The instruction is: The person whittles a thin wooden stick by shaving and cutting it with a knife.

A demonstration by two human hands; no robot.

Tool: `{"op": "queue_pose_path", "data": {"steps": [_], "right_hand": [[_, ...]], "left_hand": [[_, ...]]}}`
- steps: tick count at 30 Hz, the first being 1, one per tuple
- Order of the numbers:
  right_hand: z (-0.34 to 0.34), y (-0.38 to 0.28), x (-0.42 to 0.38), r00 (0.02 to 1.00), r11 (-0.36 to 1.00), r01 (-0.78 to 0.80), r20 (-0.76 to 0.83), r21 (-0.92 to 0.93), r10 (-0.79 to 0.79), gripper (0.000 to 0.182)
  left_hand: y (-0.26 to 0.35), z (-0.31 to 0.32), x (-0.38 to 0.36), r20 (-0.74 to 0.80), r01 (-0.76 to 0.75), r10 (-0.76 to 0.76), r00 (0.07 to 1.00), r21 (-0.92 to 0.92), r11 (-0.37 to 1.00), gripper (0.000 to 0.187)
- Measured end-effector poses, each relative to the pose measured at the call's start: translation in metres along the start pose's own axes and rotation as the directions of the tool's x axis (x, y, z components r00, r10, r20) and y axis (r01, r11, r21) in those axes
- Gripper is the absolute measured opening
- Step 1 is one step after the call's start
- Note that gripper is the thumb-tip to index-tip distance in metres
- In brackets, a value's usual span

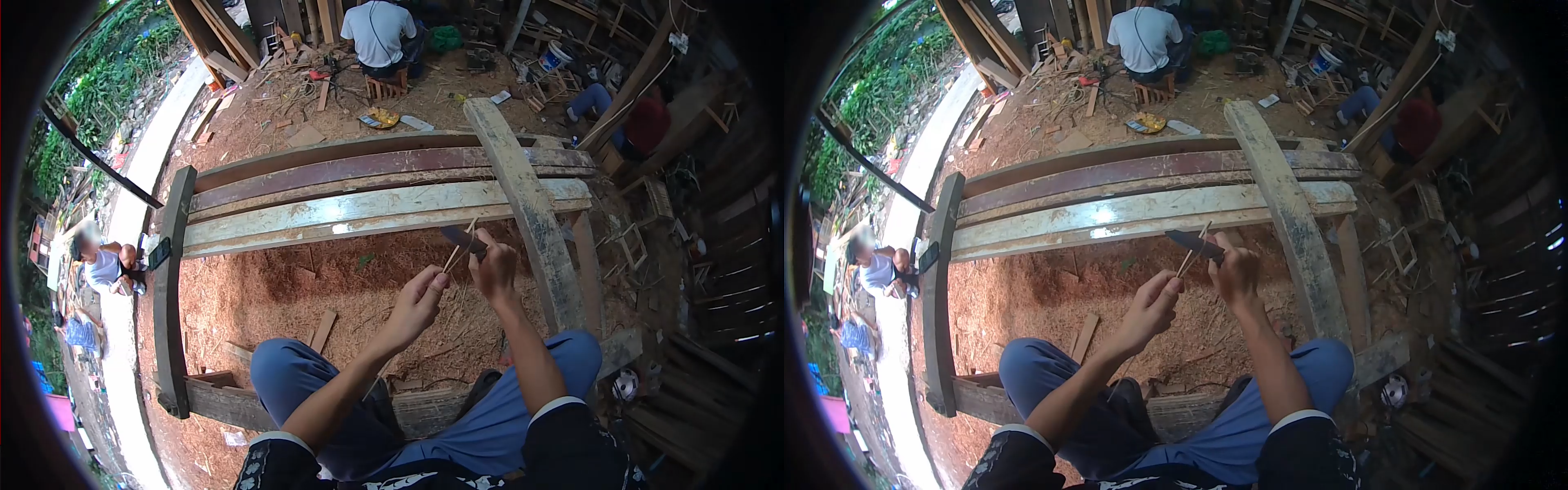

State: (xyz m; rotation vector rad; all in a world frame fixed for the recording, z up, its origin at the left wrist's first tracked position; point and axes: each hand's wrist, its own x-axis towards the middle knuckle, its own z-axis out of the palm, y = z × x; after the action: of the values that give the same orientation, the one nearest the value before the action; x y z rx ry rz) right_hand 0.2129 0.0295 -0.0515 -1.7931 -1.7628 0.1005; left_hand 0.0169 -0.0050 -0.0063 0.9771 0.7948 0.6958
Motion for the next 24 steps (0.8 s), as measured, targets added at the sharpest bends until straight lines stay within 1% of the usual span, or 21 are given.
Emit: {"op": "queue_pose_path", "data": {"steps": [2,5,8,9,11,14,16,17,19,20,21,24], "right_hand": [[0.009,0.007,-0.003,0.999,0.997,-0.026,-0.041,-0.067,0.023,0.008],[0.001,-0.005,0.002,0.999,1.000,-0.007,-0.036,-0.014,0.007,0.011],[-0.005,-0.011,0.006,0.977,0.982,-0.052,0.213,0.184,0.012,0.016],[-0.002,-0.009,0.007,0.958,0.946,-0.092,0.287,0.311,-0.001,0.016],[0.004,-0.003,0.009,0.904,0.826,-0.192,0.423,0.531,-0.062,0.014],[-0.009,-0.005,0.015,0.868,0.789,-0.227,0.486,0.571,-0.103,0.016],[-0.005,-0.011,0.007,0.965,0.861,-0.089,0.258,0.502,-0.051,0.015],[-0.003,-0.015,0.004,0.990,0.891,-0.028,0.135,0.452,-0.037,0.015],[-0.005,-0.018,0.001,0.998,0.988,-0.048,0.058,0.146,0.040,0.011],[-0.006,-0.017,0.002,0.998,0.998,-0.064,0.010,-0.016,0.064,0.009],[-0.003,-0.012,0.005,0.995,0.999,-0.031,-0.093,0.028,0.034,0.011],[0.003,0.003,0.005,0.997,1.000,-0.018,-0.074,-0.001,0.018,0.012]], "left_hand": [[-0.006,-0.002,0.003,-0.010,-0.006,0.006,1.000,0.015,1.000,0.024],[-0.001,0.001,0.000,-0.018,0.024,-0.025,1.000,-0.024,0.999,0.025],[0.004,-0.002,0.000,-0.022,0.023,-0.023,0.999,0.005,1.000,0.025],[0.004,-0.005,0.001,-0.012,0.013,-0.013,1.000,0.017,1.000,0.025],[0.005,-0.012,0.002,0.003,-0.011,0.011,1.000,0.035,0.999,0.026],[0.015,-0.016,-0.003,0.059,-0.002,0.000,0.998,0.029,1.000,0.026],[0.008,-0.014,-0.001,0.032,-0.046,0.044,0.999,0.052,0.998,0.026],[0.006,-0.013,-0.001,0.017,-0.067,0.066,0.998,0.065,0.996,0.026],[0.007,-0.010,-0.001,0.001,-0.084,0.085,0.996,0.106,0.991,0.027],[0.007,-0.009,-0.001,-0.008,-0.095,0.097,0.995,0.124,0.988,0.027],[0.003,-0.006,-0.003,0.036,-0.003,0.004,0.999,-0.021,1.000,0.025],[-0.001,-0.003,-0.002,-0.023,-0.062,0.062,0.998,0.018,0.998,0.026]]}}
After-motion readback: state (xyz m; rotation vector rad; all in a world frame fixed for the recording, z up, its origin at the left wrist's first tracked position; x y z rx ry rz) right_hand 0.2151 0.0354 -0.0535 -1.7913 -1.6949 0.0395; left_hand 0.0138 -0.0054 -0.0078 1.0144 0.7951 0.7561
